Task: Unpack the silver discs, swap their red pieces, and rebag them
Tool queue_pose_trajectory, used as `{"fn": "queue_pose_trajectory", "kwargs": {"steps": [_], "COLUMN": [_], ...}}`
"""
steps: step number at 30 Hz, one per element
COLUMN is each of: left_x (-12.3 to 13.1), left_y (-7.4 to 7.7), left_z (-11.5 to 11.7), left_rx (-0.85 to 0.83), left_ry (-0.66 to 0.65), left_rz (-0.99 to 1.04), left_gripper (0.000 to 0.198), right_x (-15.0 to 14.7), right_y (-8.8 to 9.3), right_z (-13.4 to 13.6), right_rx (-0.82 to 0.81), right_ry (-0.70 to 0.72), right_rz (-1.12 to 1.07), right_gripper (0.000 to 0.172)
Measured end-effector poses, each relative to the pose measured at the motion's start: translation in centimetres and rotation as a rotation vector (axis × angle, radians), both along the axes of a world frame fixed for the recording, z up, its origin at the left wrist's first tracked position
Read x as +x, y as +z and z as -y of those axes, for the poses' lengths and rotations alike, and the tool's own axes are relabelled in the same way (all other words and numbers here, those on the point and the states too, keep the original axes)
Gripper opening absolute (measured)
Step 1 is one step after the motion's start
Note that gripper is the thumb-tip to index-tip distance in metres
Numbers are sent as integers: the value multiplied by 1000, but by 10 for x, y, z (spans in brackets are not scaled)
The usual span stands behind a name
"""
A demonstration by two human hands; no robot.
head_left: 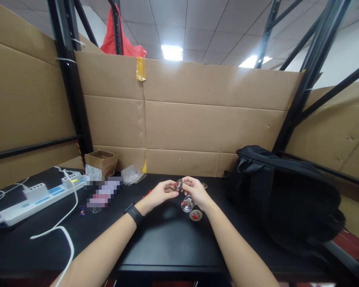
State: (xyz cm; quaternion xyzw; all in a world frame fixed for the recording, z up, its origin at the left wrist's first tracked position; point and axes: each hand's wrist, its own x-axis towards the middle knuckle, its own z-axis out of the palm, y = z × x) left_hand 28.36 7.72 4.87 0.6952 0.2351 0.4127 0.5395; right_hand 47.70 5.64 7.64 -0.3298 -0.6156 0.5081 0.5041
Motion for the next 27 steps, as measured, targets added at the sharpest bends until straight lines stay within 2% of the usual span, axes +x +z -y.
{"fn": "queue_pose_trajectory", "kwargs": {"steps": [3, 8, 12, 14, 17, 19, 21, 22, 24, 27], "left_x": [-2, 0, 0, 0, -1, -1, -2, -2, -2, -2], "left_y": [0, 3, 4, 4, 4, 5, 6, 7, 8, 10], "left_z": [-2, -1, 1, 1, 1, 0, 1, 2, 4, 8], "left_rx": [-17, -10, 11, 23, 46, 94, 175, 222, 306, 394], "left_ry": [64, 176, 204, 219, 232, 222, 224, 236, 275, 322], "left_rz": [35, 21, -17, -40, -76, -101, -147, -177, -240, -314], "left_gripper": [45, 44, 46, 46, 43, 35, 25, 20, 13, 15], "right_x": [-1, -5, -10, -9, -4, -1, -1, -1, -2, -2], "right_y": [-1, -5, -11, -13, -14, -14, -13, -12, -12, -13], "right_z": [0, 1, -1, -2, -4, -3, 0, 1, 3, 3], "right_rx": [-14, 8, 27, 76, 244, 342, 397, 414, 429, 398], "right_ry": [-54, -55, -55, -87, -174, -200, -170, -142, -93, -84], "right_rz": [25, 94, 132, 188, 351, 439, 473, 479, 480, 456], "right_gripper": [30, 32, 33, 32, 29, 45, 68, 72, 66, 57]}}
